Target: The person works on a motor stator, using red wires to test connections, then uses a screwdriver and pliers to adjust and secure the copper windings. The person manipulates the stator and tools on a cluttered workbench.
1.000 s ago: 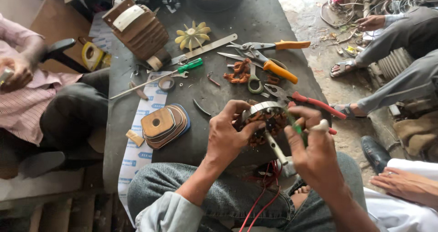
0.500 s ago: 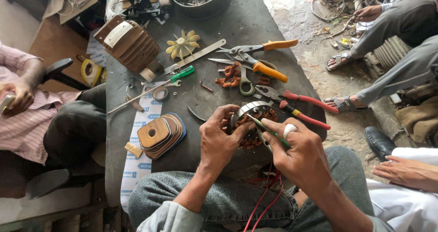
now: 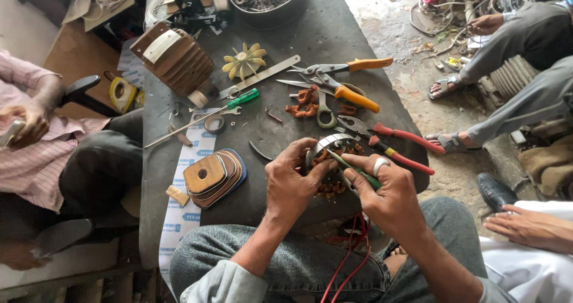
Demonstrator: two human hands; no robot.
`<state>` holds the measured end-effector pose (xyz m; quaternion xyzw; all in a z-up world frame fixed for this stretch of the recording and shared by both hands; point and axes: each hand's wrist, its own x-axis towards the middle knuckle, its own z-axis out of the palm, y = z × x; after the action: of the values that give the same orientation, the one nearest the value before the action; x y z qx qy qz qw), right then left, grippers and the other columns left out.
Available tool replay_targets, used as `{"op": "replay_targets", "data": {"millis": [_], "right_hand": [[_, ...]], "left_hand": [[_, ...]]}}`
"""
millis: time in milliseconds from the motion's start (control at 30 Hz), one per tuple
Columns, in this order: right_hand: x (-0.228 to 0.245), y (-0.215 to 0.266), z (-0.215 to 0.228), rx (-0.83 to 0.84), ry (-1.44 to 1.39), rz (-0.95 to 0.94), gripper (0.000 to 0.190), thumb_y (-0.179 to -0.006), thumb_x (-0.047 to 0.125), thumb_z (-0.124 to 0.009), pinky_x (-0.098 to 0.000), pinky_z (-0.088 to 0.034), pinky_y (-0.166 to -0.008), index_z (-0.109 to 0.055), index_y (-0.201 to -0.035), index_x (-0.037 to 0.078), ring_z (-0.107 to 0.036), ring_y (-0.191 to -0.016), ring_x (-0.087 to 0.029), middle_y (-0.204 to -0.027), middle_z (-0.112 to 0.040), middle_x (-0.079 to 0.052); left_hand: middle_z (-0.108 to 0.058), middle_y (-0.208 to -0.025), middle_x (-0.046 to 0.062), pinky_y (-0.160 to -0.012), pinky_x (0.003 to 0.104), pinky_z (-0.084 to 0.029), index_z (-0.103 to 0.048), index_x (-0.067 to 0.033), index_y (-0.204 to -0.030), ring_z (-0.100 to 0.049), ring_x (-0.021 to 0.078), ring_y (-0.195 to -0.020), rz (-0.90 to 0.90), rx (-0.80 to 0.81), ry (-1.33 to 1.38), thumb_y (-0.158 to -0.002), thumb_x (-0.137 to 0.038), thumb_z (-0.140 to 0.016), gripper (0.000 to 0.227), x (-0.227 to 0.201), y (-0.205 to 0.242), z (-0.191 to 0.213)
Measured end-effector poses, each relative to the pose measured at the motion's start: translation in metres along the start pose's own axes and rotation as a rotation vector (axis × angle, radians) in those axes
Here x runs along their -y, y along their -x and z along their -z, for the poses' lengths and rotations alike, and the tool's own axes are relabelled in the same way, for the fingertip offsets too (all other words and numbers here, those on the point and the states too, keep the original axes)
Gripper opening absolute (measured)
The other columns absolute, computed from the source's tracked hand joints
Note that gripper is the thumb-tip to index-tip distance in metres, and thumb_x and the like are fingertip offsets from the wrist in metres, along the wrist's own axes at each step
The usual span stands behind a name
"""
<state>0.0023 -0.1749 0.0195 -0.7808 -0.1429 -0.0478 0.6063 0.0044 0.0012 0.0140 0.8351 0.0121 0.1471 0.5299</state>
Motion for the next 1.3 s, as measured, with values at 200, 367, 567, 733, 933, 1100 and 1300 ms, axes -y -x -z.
{"op": "replay_targets", "data": {"millis": [200, 367, 567, 733, 933, 1100, 1300], "right_hand": [[0.008, 0.006, 0.005, -0.059, 0.220, 0.035, 0.028, -0.086, 0.007, -0.074, -0.0298, -0.054, -0.064, -0.077, -0.113, 0.003, -0.069, -0.069, -0.013, -0.080, -0.073, -0.010], [0.016, 0.011, 0.007, -0.081, 0.296, 0.003, 0.029, -0.083, 0.006, -0.076, -0.0318, -0.050, -0.057, -0.078, -0.113, 0.006, -0.062, -0.058, -0.016, -0.070, -0.065, -0.010], [0.018, 0.009, 0.008, -0.089, 0.320, 0.113, 0.031, -0.082, 0.005, -0.076, -0.0321, -0.051, -0.060, -0.077, -0.113, 0.005, -0.066, -0.064, -0.017, -0.080, -0.068, -0.010], [0.017, 0.011, 0.009, -0.071, 0.327, 0.026, 0.031, -0.082, 0.006, -0.076, -0.0327, -0.052, -0.059, -0.078, -0.113, 0.006, -0.067, -0.061, -0.019, -0.078, -0.069, -0.011], [0.022, 0.012, 0.008, -0.067, 0.327, 0.011, 0.030, -0.083, 0.007, -0.075, -0.0320, -0.053, -0.059, -0.078, -0.113, 0.009, -0.069, -0.062, -0.018, -0.079, -0.070, -0.010], [0.024, 0.020, 0.001, -0.093, 0.431, 0.004, 0.031, -0.083, 0.011, -0.076, -0.0353, -0.052, -0.054, -0.078, -0.114, 0.011, -0.067, -0.055, -0.020, -0.079, -0.069, -0.009], [0.029, 0.029, -0.006, -0.112, 0.503, 0.055, 0.033, -0.085, 0.011, -0.074, -0.0395, -0.051, -0.054, -0.076, -0.118, 0.010, -0.068, -0.058, -0.026, -0.083, -0.067, -0.009]], "left_hand": [[-0.079, -0.095, 0.010, -0.069, 0.029, -0.061, -0.074, -0.0042, -0.113, -0.077, 0.0142, -0.079, -0.078, -0.034, -0.023, -0.077, -0.014, -0.086, 0.039, -0.002, 0.001, -0.001], [-0.079, -0.095, 0.010, -0.071, 0.029, -0.061, -0.073, -0.0039, -0.113, -0.078, 0.0137, -0.081, -0.063, -0.041, -0.008, -0.077, -0.014, -0.086, 0.039, -0.003, 0.002, -0.001], [-0.079, -0.099, 0.009, -0.071, 0.028, -0.061, -0.073, -0.0046, -0.113, -0.078, 0.0139, -0.082, -0.076, -0.045, 0.026, -0.076, -0.014, -0.087, 0.040, -0.007, 0.004, -0.004], [-0.079, -0.096, 0.010, -0.071, 0.028, -0.061, -0.071, -0.0040, -0.112, -0.077, 0.0131, -0.082, -0.104, -0.039, 0.011, -0.081, -0.016, -0.085, 0.036, -0.007, 0.009, -0.006], [-0.080, -0.098, 0.010, -0.073, 0.027, -0.062, -0.069, -0.0034, -0.115, -0.076, 0.0112, -0.083, -0.072, 0.001, 0.127, -0.092, -0.019, -0.075, 0.029, -0.005, 0.010, -0.006], [-0.079, -0.094, 0.008, -0.067, 0.025, -0.060, -0.068, -0.0029, -0.111, -0.073, 0.0083, -0.077, 0.095, 0.020, 0.163, -0.086, -0.016, -0.075, 0.029, -0.003, 0.009, -0.007], [-0.076, -0.091, 0.003, -0.068, 0.021, -0.057, -0.069, -0.0019, -0.108, -0.068, 0.0038, -0.081, 0.104, 0.064, 0.266, -0.086, -0.014, -0.079, 0.028, 0.002, 0.008, -0.006]]}}
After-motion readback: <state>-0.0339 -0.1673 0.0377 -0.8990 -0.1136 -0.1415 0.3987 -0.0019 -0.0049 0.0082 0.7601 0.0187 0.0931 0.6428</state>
